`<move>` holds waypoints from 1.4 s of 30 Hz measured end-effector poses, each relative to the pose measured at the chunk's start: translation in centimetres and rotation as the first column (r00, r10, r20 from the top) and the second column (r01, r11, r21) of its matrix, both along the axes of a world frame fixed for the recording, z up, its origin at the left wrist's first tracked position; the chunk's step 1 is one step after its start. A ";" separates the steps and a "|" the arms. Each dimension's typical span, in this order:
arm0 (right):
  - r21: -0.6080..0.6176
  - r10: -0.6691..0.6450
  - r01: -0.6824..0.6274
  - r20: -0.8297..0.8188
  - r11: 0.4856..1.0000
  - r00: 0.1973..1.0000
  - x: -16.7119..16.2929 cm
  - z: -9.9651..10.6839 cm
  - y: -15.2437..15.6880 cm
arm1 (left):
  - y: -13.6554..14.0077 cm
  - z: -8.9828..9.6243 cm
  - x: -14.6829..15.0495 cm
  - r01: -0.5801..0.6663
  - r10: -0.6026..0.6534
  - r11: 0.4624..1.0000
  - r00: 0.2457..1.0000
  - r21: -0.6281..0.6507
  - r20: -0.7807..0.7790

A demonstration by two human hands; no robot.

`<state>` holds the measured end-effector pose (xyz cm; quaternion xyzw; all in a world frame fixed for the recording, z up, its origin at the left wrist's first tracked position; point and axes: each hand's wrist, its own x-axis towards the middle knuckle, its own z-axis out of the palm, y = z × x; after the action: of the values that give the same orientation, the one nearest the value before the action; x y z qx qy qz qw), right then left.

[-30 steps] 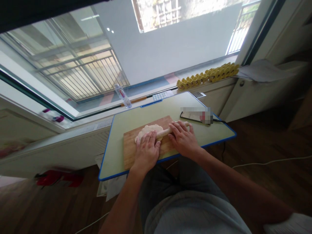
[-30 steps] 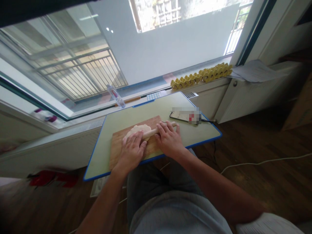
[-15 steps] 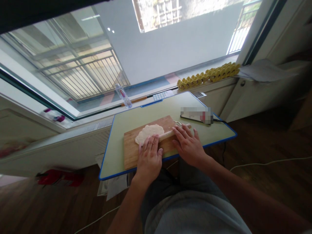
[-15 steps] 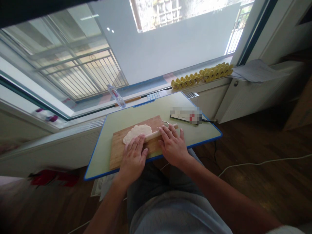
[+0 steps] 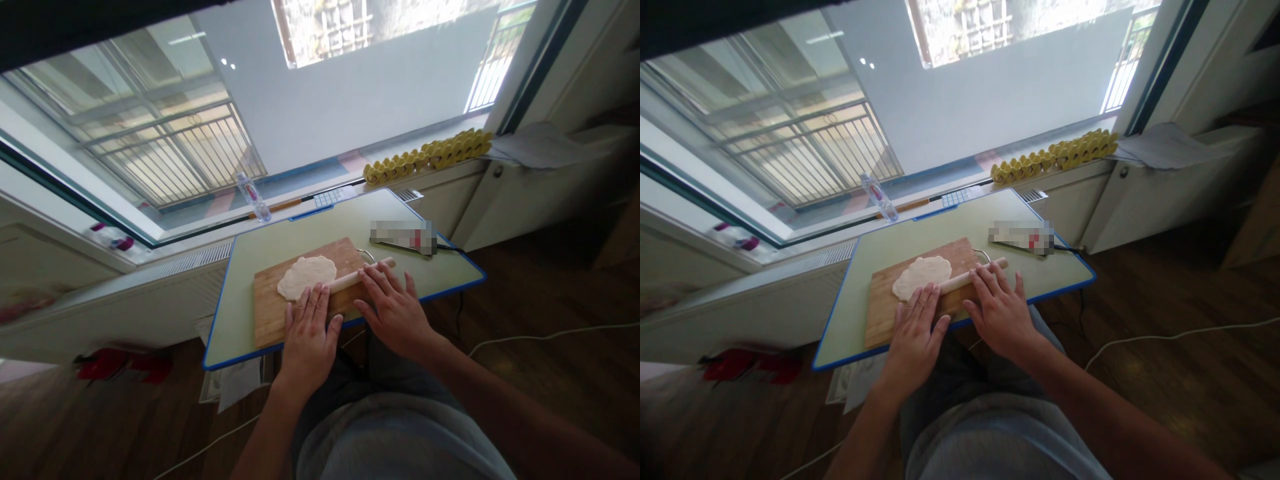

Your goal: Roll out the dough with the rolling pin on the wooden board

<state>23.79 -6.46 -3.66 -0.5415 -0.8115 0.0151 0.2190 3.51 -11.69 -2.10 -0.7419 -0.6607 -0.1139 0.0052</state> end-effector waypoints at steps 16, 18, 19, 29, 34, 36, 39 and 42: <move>-0.059 -0.020 0.021 0.006 0.998 1.000 -2.5 1.0 6.8 | 8.3 2.6 -1.2 -0.040 0.032 0.994 0.996 -0.105 -0.083; -0.062 -0.018 0.018 0.002 0.998 1.000 -2.7 1.3 7.2 | 9.1 3.0 -1.3 -0.035 0.023 0.989 0.996 -0.142 -0.088; -0.059 -0.021 0.021 0.000 0.998 1.000 -2.8 1.4 7.4 | 9.5 3.2 -1.4 -0.032 0.018 0.987 0.996 -0.155 -0.093; -0.013 -0.063 0.064 0.015 0.998 0.998 -3.6 1.8 9.3 | 14.6 3.5 -2.3 -0.040 0.013 0.971 0.993 -0.234 -0.117; 0.015 -0.099 0.099 0.022 0.995 0.995 -4.1 1.5 10.7 | 17.2 3.0 -2.5 -0.040 0.014 0.975 0.992 -0.218 -0.122; 0.017 -0.108 0.108 0.029 0.994 0.994 -4.3 1.4 11.1 | 18.2 2.8 -2.6 -0.026 -0.002 0.974 0.993 -0.225 -0.122; 0.026 -0.106 0.106 0.031 0.994 0.994 -4.4 1.3 11.5 | 19.6 2.7 -2.8 -0.005 -0.028 0.972 0.990 -0.234 -0.135; 0.024 -0.099 0.098 0.028 0.995 0.995 -4.5 1.5 11.5 | 21.0 2.7 -3.0 0.006 -0.039 0.969 0.991 -0.245 -0.132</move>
<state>19.30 5.09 -2.19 -0.5785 -0.7872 -0.0127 0.2135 0.50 9.28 0.59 -0.7503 -0.6595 0.0188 -0.0426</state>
